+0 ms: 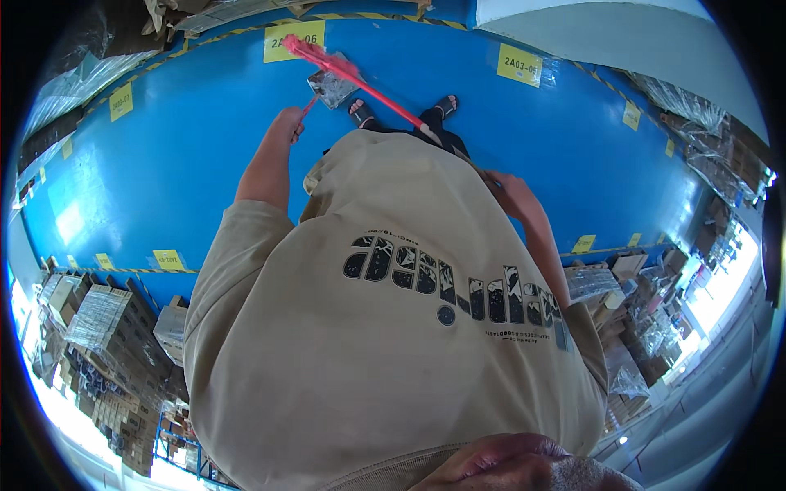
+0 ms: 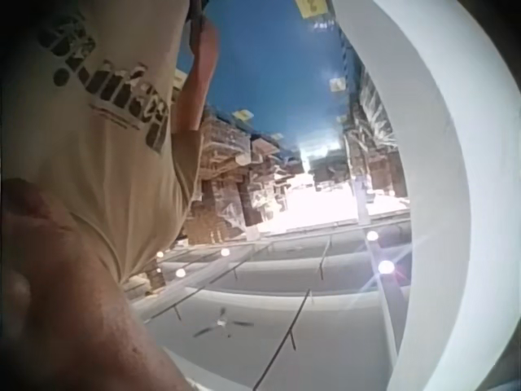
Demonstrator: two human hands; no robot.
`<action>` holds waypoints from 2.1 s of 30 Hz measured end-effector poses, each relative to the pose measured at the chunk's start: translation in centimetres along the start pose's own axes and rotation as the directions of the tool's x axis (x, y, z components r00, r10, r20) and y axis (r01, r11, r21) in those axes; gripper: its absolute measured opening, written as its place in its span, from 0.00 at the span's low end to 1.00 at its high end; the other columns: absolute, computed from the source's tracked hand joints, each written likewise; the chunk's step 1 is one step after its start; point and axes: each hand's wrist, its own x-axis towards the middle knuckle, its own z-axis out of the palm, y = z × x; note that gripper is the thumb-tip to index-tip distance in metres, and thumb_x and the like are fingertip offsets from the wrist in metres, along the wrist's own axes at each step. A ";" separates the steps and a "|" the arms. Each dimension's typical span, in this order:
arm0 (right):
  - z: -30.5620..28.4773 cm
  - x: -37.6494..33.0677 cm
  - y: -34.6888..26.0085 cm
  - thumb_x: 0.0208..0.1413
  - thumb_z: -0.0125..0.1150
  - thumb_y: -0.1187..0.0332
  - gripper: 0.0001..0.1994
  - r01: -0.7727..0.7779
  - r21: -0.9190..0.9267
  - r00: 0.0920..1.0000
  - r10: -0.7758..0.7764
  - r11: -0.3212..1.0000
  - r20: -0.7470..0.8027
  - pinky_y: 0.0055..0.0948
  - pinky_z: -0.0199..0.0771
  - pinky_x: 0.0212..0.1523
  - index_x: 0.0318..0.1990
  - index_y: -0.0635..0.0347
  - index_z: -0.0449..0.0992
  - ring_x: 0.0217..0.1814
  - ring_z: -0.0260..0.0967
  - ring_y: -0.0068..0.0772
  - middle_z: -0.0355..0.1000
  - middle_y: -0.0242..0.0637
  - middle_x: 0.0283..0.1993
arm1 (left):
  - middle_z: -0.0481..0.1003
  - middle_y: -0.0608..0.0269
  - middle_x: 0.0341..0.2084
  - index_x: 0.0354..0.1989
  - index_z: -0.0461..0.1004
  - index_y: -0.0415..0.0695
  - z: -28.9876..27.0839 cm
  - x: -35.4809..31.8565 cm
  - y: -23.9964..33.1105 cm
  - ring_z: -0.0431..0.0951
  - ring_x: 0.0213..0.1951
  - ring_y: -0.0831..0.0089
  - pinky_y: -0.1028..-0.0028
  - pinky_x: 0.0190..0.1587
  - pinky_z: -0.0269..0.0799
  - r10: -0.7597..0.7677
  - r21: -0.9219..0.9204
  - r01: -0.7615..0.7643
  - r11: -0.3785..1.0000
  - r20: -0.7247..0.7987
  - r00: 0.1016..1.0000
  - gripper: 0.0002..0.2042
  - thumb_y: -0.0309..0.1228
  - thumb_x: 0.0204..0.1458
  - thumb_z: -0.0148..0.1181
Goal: Sweeping the floor with a broom and dustpan in a warehouse.
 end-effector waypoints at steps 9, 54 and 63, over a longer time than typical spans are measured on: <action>-1.4 -0.7 0.3 0.57 0.48 0.60 0.14 -0.117 -0.097 0.991 0.109 0.988 -0.081 0.49 0.65 0.36 0.44 0.59 0.69 0.40 0.66 0.62 0.71 0.54 0.35 | 0.59 0.63 0.07 0.20 0.61 0.45 -0.8 -0.9 -1.2 0.53 0.07 0.73 0.72 0.11 0.48 -0.008 -0.046 0.006 0.999 -0.028 1.000 0.09 0.34 0.48 0.45; 1.2 3.8 1.0 0.58 0.44 0.61 0.12 0.176 -0.234 0.981 -0.190 0.956 -0.036 0.48 0.68 0.30 0.40 0.56 0.70 0.29 0.70 0.53 0.71 0.50 0.26 | 0.59 0.59 0.05 0.13 0.60 0.41 -2.7 -0.2 -3.1 0.54 0.06 0.70 0.69 0.10 0.48 -0.013 -0.156 0.010 0.988 -0.022 1.000 0.13 0.32 0.47 0.40; -4.5 -1.4 -2.4 0.57 0.52 0.59 0.14 -0.195 0.101 0.973 0.179 0.976 0.147 0.31 0.63 0.20 0.46 0.54 0.73 0.17 0.64 0.32 0.67 0.39 0.18 | 0.59 0.61 0.06 0.21 0.60 0.42 -2.4 0.9 -3.2 0.53 0.06 0.73 0.71 0.10 0.47 -0.066 -0.234 0.069 0.970 0.018 0.998 0.08 0.31 0.48 0.39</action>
